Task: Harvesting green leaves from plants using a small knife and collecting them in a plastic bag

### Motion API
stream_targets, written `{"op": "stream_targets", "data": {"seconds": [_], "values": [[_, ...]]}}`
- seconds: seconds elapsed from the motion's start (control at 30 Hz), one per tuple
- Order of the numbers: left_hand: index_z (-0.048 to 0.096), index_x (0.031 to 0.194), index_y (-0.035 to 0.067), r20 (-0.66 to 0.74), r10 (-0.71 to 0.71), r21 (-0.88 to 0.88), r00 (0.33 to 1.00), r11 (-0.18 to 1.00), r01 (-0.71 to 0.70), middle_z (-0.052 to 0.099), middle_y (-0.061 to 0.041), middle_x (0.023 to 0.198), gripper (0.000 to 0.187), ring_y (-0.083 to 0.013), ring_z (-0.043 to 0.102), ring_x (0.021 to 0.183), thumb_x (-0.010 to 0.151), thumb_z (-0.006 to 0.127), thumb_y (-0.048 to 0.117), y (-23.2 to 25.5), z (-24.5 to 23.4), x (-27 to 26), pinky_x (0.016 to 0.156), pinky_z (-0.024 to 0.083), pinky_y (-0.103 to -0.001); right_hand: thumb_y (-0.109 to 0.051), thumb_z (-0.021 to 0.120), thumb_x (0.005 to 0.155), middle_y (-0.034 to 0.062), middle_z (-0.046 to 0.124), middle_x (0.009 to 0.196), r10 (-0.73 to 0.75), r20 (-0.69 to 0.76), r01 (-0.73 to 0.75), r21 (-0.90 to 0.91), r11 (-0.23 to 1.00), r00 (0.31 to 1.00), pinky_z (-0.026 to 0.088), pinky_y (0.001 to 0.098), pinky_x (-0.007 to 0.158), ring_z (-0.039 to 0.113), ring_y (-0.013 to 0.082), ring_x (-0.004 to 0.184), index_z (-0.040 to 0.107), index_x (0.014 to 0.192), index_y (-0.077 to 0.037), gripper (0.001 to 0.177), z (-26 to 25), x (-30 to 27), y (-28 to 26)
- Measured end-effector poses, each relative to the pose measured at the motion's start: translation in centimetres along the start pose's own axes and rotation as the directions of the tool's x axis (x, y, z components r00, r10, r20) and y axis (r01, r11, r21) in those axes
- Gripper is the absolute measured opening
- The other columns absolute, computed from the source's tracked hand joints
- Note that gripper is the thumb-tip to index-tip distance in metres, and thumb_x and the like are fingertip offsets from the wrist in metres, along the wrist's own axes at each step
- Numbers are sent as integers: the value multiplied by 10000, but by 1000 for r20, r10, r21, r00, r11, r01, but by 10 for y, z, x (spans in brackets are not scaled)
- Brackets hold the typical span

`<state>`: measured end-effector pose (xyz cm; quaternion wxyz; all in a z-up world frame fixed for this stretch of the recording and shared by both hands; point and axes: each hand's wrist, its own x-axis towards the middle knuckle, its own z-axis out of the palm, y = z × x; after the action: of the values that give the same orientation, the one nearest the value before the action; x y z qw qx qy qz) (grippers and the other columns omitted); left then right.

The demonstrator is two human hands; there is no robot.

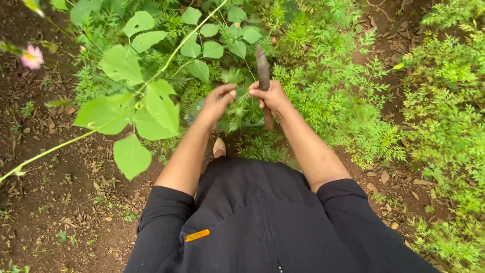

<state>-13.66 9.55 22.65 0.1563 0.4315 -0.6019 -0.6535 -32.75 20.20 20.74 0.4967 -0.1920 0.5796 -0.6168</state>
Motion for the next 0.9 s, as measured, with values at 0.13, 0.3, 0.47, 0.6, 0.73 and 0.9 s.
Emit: {"op": "stream_targets", "data": {"seconds": [0.13,0.3,0.47,0.6,0.73,0.9], "values": [[697,1317,278,-37,63,7,997,998,-63,550,-43,1373,353,-230,608,1103,985,639,384,27,15,-11,643,526,-278,-9,843,796,186,734,771,38,-75,-30,114,993,996,478,250,326,567,110,328,709,1009,50,259,-25,13,45],[595,1412,145,-6,84,-267,996,960,-82,251,-127,1614,432,-313,564,1273,1023,492,301,73,39,-48,604,431,-212,1,807,874,178,763,851,240,-201,-200,200,959,950,488,241,305,582,98,328,692,1085,36,243,-35,8,87],[555,1441,78,58,166,-366,984,921,-134,235,-142,1634,482,-341,543,1338,1001,462,249,88,48,-63,591,410,-201,-73,916,695,58,700,710,211,-393,-209,48,977,895,465,258,391,558,151,407,789,864,-67,212,-4,-5,108],[571,1408,50,94,174,-386,980,914,-126,390,-105,1583,440,-243,602,1272,996,492,182,98,44,-73,548,385,-151,-307,838,746,-98,749,714,67,-445,-394,-699,597,893,616,332,672,755,236,742,799,722,-393,98,3,11,143],[612,1365,73,138,171,-299,975,946,-123,478,-128,1500,403,-248,612,1236,980,529,157,93,33,-75,533,380,-143,-265,840,824,57,765,753,112,-423,-420,-759,498,899,620,450,683,746,266,693,810,744,-172,126,12,-3,113],[715,1226,113,49,-18,-78,999,997,22,719,-59,1003,286,-102,591,859,992,551,112,84,10,-75,511,345,-145,-151,701,945,161,722,759,350,-256,-399,-805,438,901,607,534,675,725,350,696,735,768,-44,210,15,-9,105]]}}
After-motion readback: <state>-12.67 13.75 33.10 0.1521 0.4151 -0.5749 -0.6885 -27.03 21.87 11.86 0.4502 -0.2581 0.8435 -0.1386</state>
